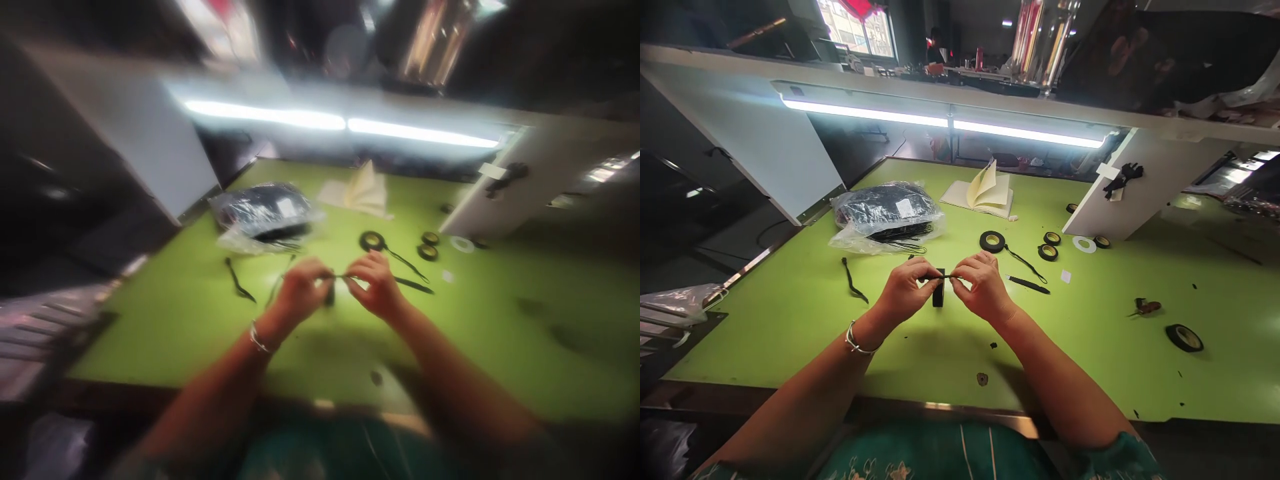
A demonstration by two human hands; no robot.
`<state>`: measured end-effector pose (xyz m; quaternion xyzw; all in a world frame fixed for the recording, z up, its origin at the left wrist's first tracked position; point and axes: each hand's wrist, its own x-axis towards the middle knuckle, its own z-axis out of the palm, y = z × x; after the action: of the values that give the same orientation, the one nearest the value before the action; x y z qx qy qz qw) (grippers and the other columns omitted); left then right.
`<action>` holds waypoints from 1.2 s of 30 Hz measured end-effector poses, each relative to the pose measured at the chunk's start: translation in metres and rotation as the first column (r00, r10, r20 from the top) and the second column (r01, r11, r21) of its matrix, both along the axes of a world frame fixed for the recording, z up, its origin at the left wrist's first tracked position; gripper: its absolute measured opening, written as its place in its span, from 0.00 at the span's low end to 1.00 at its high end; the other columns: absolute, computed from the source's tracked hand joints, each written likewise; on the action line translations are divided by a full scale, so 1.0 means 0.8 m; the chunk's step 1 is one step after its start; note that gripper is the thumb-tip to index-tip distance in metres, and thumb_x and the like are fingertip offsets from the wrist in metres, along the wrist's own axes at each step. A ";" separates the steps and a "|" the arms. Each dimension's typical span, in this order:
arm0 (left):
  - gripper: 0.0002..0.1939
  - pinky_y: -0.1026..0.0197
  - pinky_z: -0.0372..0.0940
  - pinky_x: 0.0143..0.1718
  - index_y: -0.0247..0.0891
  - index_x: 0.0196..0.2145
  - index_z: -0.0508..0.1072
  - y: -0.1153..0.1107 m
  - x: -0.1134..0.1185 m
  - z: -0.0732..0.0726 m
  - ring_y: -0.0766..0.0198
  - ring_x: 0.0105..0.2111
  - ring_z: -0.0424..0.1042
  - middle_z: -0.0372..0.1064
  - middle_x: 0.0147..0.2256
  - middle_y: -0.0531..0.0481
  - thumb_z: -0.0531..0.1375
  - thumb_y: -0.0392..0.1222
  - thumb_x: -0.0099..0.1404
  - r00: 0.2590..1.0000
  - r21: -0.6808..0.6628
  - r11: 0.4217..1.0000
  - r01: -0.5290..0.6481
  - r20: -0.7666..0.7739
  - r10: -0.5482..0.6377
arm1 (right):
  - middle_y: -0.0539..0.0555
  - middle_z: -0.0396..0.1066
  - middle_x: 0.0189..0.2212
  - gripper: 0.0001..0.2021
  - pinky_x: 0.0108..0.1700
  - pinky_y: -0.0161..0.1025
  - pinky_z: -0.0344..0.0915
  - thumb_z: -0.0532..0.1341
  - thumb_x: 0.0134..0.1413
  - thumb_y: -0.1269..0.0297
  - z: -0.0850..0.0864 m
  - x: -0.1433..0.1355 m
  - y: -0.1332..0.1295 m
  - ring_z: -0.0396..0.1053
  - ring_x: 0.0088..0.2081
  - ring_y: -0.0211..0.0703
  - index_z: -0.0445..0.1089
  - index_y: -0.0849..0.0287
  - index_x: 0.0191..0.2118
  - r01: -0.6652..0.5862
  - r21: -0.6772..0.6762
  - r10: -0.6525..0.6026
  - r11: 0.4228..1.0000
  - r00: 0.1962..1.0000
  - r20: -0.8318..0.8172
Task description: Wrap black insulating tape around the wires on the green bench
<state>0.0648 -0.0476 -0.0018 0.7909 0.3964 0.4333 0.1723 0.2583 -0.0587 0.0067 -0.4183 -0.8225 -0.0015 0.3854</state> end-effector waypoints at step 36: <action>0.11 0.66 0.62 0.28 0.39 0.28 0.80 -0.006 0.014 -0.004 0.67 0.25 0.70 0.75 0.25 0.53 0.59 0.28 0.52 1.000 -0.218 0.976 0.020 0.013 -0.018 | 0.50 0.67 0.22 0.12 0.52 0.45 0.51 0.56 0.60 0.66 0.016 0.000 -0.009 0.59 0.32 0.42 0.66 0.57 0.25 0.000 0.115 -0.047 0.993 0.912 0.407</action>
<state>0.0763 -0.0525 -0.0050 0.7686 0.4330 0.3897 0.2643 0.2587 -0.0657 0.0195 -0.3962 -0.8784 -0.1398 0.2277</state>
